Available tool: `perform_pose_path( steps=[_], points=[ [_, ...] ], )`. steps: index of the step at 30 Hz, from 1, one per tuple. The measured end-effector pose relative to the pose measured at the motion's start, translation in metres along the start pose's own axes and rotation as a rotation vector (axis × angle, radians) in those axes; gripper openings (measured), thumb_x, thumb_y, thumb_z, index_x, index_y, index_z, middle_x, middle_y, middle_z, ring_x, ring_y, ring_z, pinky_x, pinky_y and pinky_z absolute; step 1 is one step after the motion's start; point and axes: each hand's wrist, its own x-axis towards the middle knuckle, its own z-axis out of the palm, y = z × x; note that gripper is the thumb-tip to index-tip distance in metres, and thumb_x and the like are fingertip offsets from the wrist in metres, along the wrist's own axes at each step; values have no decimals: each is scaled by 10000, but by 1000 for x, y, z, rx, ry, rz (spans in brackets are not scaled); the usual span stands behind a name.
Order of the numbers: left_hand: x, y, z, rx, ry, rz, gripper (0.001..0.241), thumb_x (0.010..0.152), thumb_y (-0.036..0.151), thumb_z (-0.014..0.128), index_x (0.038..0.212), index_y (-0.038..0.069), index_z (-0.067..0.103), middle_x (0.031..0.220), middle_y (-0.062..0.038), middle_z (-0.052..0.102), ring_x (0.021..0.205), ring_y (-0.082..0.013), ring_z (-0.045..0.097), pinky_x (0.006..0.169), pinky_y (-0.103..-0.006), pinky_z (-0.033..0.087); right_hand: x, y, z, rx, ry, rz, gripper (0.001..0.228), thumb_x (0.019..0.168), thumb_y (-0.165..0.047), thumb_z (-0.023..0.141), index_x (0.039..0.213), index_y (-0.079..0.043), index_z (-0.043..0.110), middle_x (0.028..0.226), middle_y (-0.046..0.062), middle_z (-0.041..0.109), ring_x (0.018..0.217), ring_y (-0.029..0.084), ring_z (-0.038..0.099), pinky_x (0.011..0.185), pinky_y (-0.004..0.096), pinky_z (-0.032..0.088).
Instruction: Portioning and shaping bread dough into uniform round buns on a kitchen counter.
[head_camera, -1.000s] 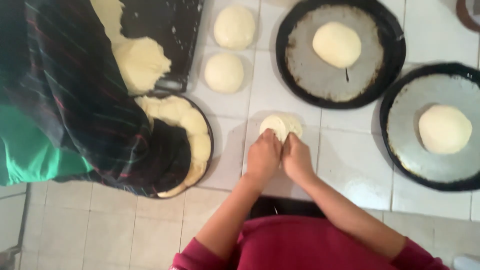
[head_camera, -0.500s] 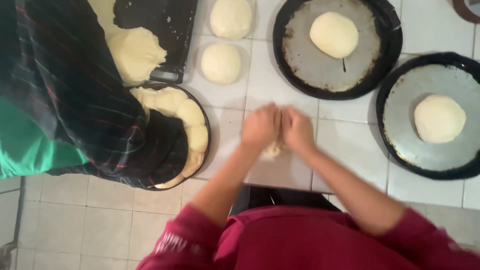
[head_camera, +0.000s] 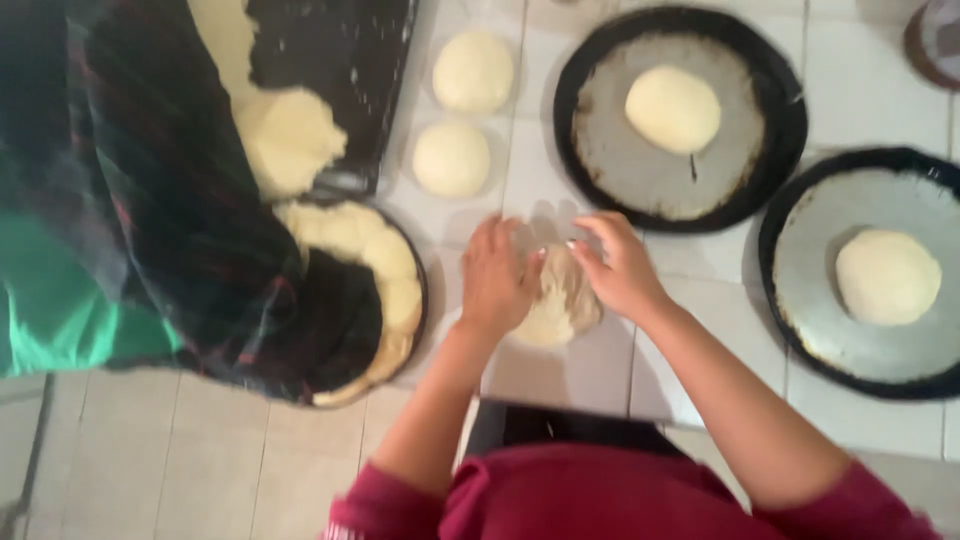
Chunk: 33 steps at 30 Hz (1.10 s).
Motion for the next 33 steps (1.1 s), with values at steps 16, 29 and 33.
perform_pose_path(
  steps=[16, 29, 33],
  points=[
    [-129, 35, -50, -471, -341, -154, 782, 776, 233, 881, 1421, 35, 486, 1459, -216, 553, 1388, -414, 518, 1170, -507, 417, -152, 8, 6, 143, -216, -217, 619, 727, -78, 819, 1302, -52, 591, 1487, 171, 481, 1424, 341, 431, 1117, 459, 435],
    [-32, 28, -17, -1462, 77, -579, 459, 1033, 186, 572, 1433, -34, 524, 1517, -198, 553, 1439, -313, 503, 1242, -427, 360, -78, -42, 5, 1076, 218, 147, 415, 944, -28, 691, 1331, 0, 542, 1298, 119, 668, 1163, 208, 666, 1001, 352, 577],
    [-44, 8, -33, -874, -15, -478, 322, 1094, 179, 514, 1330, -9, 625, 1381, -155, 667, 1312, -254, 602, 1162, -384, 418, -92, -32, -8, 150, -2, -695, 283, 865, 74, 772, 1027, -77, 597, 1163, 82, 676, 1140, 278, 715, 946, 354, 594]
  ],
)
